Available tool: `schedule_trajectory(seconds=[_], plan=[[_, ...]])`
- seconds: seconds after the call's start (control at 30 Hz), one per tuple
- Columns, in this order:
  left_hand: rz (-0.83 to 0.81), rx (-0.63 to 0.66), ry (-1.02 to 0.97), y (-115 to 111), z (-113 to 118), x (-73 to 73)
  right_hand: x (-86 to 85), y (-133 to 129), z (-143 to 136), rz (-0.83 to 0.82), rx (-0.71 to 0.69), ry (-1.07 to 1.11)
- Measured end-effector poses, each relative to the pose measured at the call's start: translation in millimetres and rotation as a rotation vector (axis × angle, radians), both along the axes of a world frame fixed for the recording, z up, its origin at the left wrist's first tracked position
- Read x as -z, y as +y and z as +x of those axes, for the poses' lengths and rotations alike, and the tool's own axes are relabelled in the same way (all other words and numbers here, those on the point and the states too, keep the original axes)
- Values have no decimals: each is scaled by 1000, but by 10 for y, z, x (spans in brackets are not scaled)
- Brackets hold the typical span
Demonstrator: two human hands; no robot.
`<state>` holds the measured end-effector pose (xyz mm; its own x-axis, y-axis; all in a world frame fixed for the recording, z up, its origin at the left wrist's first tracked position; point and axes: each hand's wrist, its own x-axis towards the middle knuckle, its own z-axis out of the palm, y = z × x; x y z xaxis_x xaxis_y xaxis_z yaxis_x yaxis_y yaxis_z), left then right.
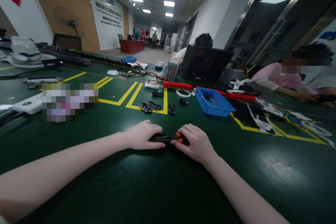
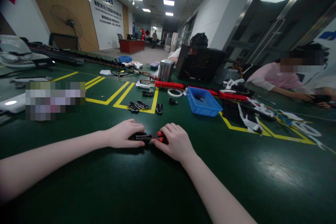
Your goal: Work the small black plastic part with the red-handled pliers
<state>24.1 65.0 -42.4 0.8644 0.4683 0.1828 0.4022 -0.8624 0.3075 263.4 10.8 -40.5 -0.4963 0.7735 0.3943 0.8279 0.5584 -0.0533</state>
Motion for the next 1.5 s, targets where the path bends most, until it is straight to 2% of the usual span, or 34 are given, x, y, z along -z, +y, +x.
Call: schedule_trajectory(seconds=[0.83, 1.13, 1.5], plan=[[-33, 18, -21, 24, -9, 9, 12, 13, -20, 16, 17, -11], [-2, 12, -9, 16, -3, 11, 22, 8, -44, 19, -18, -22], [3, 9, -16, 15, 3, 9, 19, -2, -44, 28, 1, -18]])
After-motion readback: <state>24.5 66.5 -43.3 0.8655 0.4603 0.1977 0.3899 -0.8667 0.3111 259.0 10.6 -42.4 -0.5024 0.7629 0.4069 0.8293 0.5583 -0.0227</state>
